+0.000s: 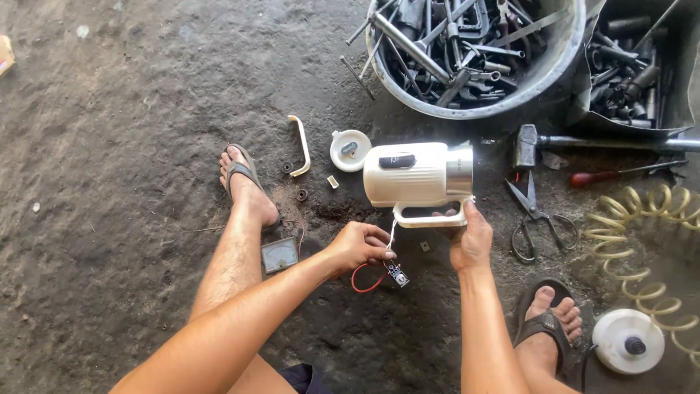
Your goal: Repairing an electric kettle by stripping wires and testing internal components.
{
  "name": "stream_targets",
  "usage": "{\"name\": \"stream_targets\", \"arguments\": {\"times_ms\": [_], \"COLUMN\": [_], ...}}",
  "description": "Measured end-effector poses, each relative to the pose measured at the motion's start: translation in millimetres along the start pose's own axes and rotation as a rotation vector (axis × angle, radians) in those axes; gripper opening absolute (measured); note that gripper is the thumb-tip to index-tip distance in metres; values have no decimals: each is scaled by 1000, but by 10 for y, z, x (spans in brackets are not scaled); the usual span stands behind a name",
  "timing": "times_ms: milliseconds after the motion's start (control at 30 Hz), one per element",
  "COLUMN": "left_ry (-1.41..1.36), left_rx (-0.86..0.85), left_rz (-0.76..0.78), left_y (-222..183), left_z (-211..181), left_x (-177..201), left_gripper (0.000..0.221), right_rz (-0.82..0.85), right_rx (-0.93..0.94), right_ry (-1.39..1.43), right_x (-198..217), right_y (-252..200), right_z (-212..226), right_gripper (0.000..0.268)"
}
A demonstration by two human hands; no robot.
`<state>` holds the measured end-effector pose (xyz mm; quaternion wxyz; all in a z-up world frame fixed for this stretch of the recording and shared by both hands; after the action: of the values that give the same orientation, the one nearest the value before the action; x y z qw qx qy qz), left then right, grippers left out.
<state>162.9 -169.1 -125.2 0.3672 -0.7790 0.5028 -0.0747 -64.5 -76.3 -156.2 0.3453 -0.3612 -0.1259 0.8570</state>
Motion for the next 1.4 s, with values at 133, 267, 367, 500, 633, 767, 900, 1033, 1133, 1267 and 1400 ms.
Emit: {"name": "stream_targets", "arguments": {"times_ms": [133, 267, 367, 500, 633, 767, 900, 1033, 1133, 1267, 1400], "left_ry": [-134, -100, -113, -117, -142, -67, 170, 235, 291, 375, 723], "left_rx": [29, 29, 19, 25, 12, -44, -133, -167, -172, -140, -115], "left_rz": [-44, -78, -97, -165, -151, -178, -243, -237, -229, -226, -330], "left_y": [69, 93, 124, 98, 106, 128, 24, -68, -118, -149, -283], "left_z": [55, 48, 93, 46, 113, 138, 6, -73, -162, -243, -503], "left_x": [-91, -124, -157, -105, -108, -40, 20, 38, 28, 19, 33], "left_gripper": [37, 30, 28, 29, 31, 33, 30, 30, 31, 35, 47], "right_rz": [62, 43, -8, -45, -215, 74, 456, 512, 526, 509, 470], "right_rx": [14, -108, -163, -199, -221, -521, -560, -606, -645, -650, -639], "right_ry": [31, -73, -158, -194, -433, -676, -491, -493, -533, -552, -480], "right_x": [39, 205, 244, 318, 909, 568, -21, -242, -325, -396, -457], "right_y": [156, 174, 47, -93, -100, -248, -417, -480, -534, -561, -562], "right_z": [-49, -165, -143, -172, -406, -570, -709, -749, -824, -900, -920], "right_gripper": [32, 37, 41, 41, 49, 37, 28, 29, 28, 23, 18]}}
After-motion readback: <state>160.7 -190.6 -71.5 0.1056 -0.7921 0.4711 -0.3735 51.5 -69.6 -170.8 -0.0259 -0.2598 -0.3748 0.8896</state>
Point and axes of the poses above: each hand's wrist, its own y-axis towards the middle knuckle, its own x-axis out of the back of the hand, z = x × y, the point moved 8 cm from there along y, towards the middle knuckle, and after that the axes turned 10 degrees about z, right-handed, at the moved point
